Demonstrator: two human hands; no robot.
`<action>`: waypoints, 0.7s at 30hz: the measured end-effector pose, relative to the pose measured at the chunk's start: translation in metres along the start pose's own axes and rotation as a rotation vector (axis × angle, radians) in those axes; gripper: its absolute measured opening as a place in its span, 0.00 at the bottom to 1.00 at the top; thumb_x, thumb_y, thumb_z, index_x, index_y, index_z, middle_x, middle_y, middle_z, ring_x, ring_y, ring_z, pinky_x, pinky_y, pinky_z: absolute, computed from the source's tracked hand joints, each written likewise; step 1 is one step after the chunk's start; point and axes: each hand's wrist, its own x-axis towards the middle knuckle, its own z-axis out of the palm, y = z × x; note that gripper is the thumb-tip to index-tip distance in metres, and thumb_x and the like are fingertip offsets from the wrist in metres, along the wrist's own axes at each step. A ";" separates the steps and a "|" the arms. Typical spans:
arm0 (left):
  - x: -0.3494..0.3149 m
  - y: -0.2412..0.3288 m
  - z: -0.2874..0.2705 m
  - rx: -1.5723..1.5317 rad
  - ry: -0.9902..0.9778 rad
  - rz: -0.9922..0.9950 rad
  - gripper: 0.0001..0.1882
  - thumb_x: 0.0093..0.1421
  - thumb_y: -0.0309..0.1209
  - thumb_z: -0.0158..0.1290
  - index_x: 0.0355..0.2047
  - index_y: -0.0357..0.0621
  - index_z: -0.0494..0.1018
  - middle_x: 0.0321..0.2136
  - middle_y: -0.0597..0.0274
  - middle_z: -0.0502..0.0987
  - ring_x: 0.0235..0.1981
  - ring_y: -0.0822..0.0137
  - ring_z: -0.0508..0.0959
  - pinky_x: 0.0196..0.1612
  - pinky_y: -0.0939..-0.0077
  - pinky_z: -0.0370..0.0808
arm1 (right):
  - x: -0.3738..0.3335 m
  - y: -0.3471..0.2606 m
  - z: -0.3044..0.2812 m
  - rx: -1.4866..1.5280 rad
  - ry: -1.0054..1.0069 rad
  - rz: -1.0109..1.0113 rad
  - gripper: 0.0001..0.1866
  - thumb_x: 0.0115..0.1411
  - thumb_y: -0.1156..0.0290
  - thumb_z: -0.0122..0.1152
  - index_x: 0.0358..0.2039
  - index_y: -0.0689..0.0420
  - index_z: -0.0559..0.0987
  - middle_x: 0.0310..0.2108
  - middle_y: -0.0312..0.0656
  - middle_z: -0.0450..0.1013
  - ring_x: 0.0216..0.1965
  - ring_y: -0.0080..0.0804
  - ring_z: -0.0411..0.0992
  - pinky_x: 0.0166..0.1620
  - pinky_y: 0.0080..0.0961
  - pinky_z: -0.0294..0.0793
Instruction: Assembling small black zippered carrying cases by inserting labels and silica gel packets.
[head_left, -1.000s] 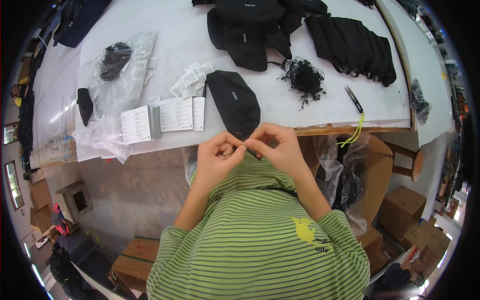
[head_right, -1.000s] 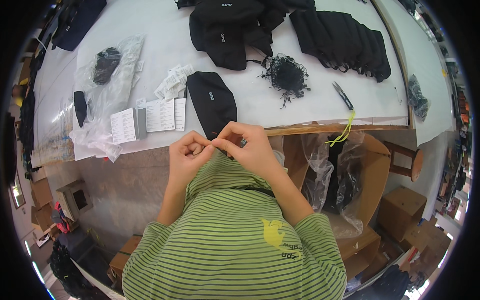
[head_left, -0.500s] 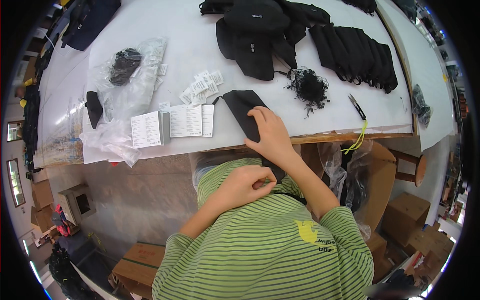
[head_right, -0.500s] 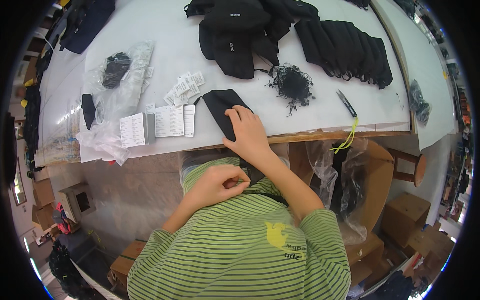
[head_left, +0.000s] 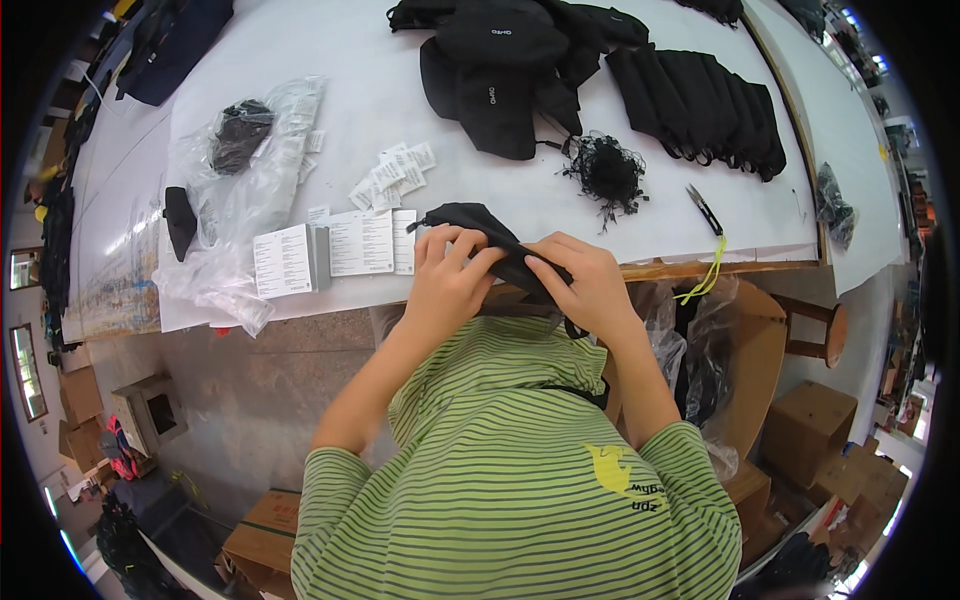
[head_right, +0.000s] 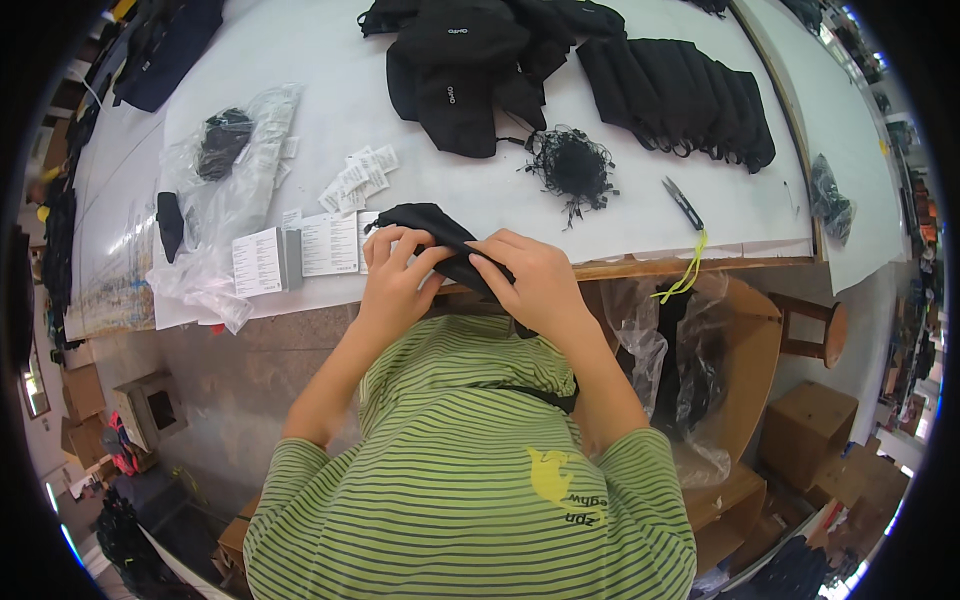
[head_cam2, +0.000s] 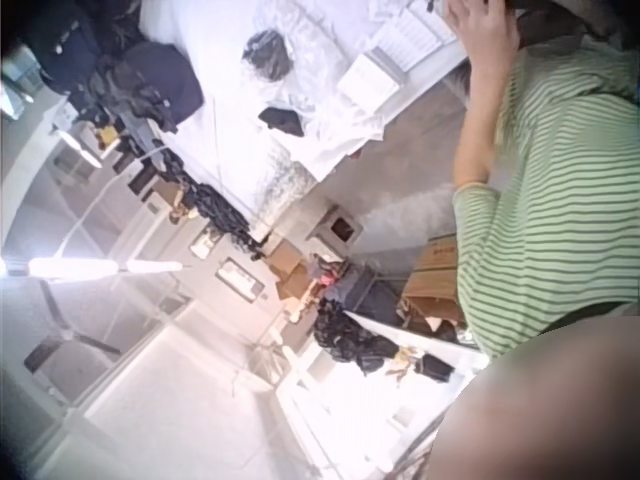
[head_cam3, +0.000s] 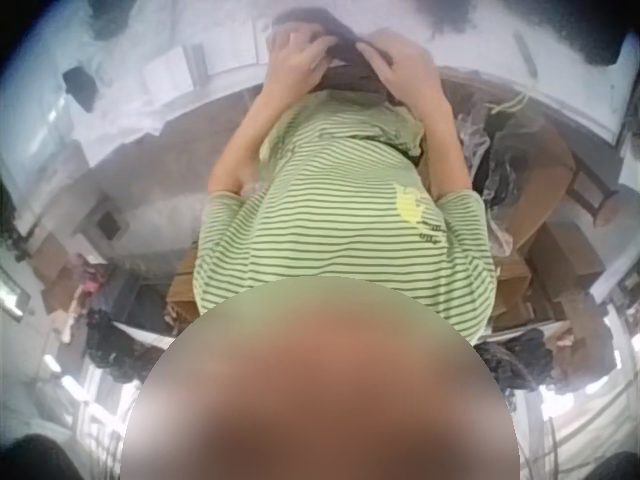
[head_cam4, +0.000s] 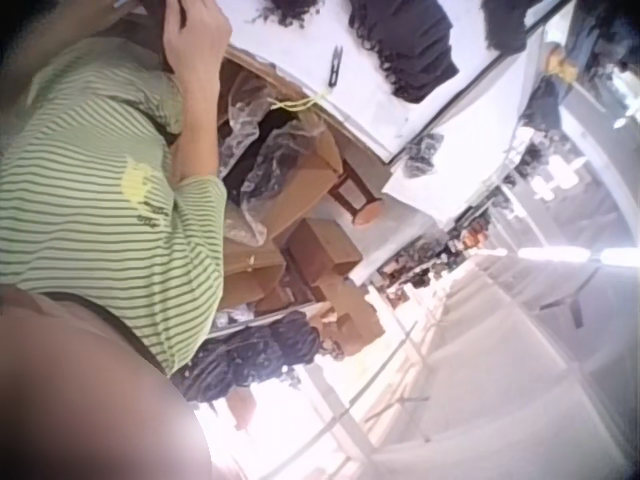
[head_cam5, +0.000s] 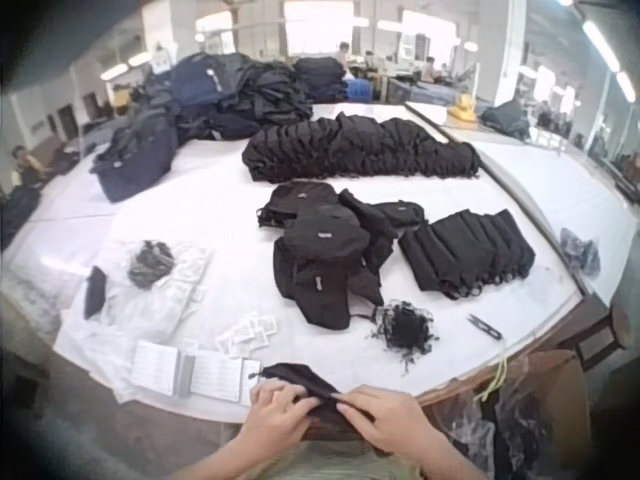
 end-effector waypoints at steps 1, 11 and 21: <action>-0.002 -0.002 0.000 0.019 0.009 0.049 0.17 0.42 0.25 0.60 0.36 0.46 0.75 0.42 0.65 0.72 0.48 0.59 0.68 0.52 0.61 0.64 | 0.000 -0.002 -0.002 0.001 0.000 0.003 0.09 0.58 0.70 0.57 0.37 0.57 0.80 0.28 0.41 0.74 0.26 0.38 0.73 0.30 0.26 0.71; -0.001 -0.006 -0.004 -0.141 0.008 0.195 0.17 0.39 0.25 0.60 0.33 0.41 0.75 0.34 0.63 0.76 0.39 0.60 0.74 0.43 0.65 0.70 | 0.003 -0.001 -0.006 0.152 -0.125 0.072 0.09 0.57 0.73 0.58 0.35 0.64 0.78 0.25 0.44 0.73 0.24 0.34 0.70 0.30 0.24 0.68; -0.006 -0.016 0.004 -0.074 -0.002 0.260 0.20 0.39 0.27 0.60 0.37 0.41 0.74 0.34 0.62 0.75 0.38 0.61 0.74 0.43 0.67 0.71 | 0.006 0.006 -0.003 0.255 -0.158 0.188 0.10 0.58 0.70 0.57 0.35 0.64 0.79 0.25 0.42 0.74 0.24 0.28 0.70 0.30 0.21 0.70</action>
